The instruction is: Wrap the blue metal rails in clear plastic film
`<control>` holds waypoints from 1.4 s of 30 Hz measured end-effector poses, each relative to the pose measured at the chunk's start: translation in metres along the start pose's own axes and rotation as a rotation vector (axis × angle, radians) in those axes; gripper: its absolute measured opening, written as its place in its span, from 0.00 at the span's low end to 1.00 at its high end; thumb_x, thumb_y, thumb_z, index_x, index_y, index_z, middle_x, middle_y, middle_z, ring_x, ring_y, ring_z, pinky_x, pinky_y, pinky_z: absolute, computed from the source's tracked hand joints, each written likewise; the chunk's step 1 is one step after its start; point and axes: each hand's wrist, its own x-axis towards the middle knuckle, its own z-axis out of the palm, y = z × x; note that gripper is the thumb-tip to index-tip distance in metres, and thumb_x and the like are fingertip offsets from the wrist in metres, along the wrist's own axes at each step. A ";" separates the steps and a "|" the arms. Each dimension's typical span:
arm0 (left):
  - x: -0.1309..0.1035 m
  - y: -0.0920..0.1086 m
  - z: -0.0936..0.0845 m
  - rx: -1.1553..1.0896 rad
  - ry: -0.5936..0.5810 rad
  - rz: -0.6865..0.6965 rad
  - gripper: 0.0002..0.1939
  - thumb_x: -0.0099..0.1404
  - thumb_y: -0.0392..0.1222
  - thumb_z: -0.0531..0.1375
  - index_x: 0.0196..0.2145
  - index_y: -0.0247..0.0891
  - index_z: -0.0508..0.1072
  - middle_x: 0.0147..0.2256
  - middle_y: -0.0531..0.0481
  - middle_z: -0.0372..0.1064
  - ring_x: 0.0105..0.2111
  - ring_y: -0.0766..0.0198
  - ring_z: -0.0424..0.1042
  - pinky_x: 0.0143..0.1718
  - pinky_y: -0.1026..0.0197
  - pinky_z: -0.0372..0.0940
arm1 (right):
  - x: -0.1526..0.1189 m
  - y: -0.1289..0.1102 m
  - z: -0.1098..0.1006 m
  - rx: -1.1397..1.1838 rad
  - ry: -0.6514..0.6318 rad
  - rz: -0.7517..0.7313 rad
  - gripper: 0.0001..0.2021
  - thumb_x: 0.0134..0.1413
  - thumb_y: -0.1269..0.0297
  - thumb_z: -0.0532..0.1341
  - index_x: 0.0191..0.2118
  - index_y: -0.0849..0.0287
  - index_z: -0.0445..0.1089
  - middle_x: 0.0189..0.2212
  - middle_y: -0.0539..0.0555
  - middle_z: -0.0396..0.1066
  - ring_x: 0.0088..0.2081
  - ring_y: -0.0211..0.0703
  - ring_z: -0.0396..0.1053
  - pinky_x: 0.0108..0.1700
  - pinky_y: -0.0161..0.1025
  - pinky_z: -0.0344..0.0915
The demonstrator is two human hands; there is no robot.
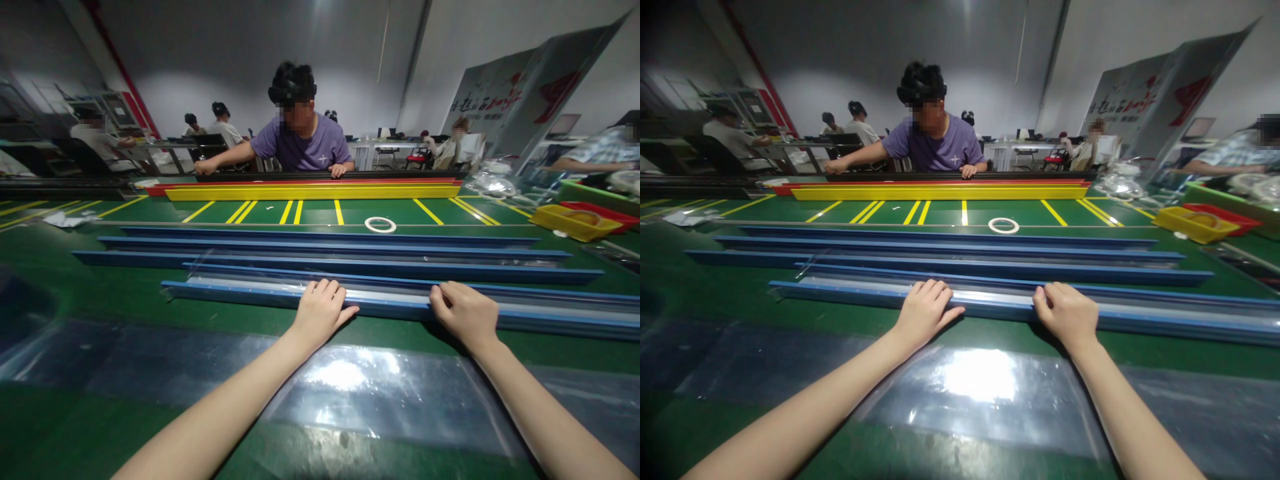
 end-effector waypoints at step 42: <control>-0.001 -0.001 0.003 -0.080 0.019 -0.012 0.17 0.62 0.52 0.50 0.39 0.37 0.67 0.42 0.47 0.68 0.35 0.61 0.67 0.34 0.59 0.55 | 0.001 -0.001 -0.001 0.012 -0.067 0.045 0.19 0.51 0.62 0.48 0.13 0.60 0.58 0.13 0.49 0.62 0.18 0.32 0.56 0.21 0.32 0.40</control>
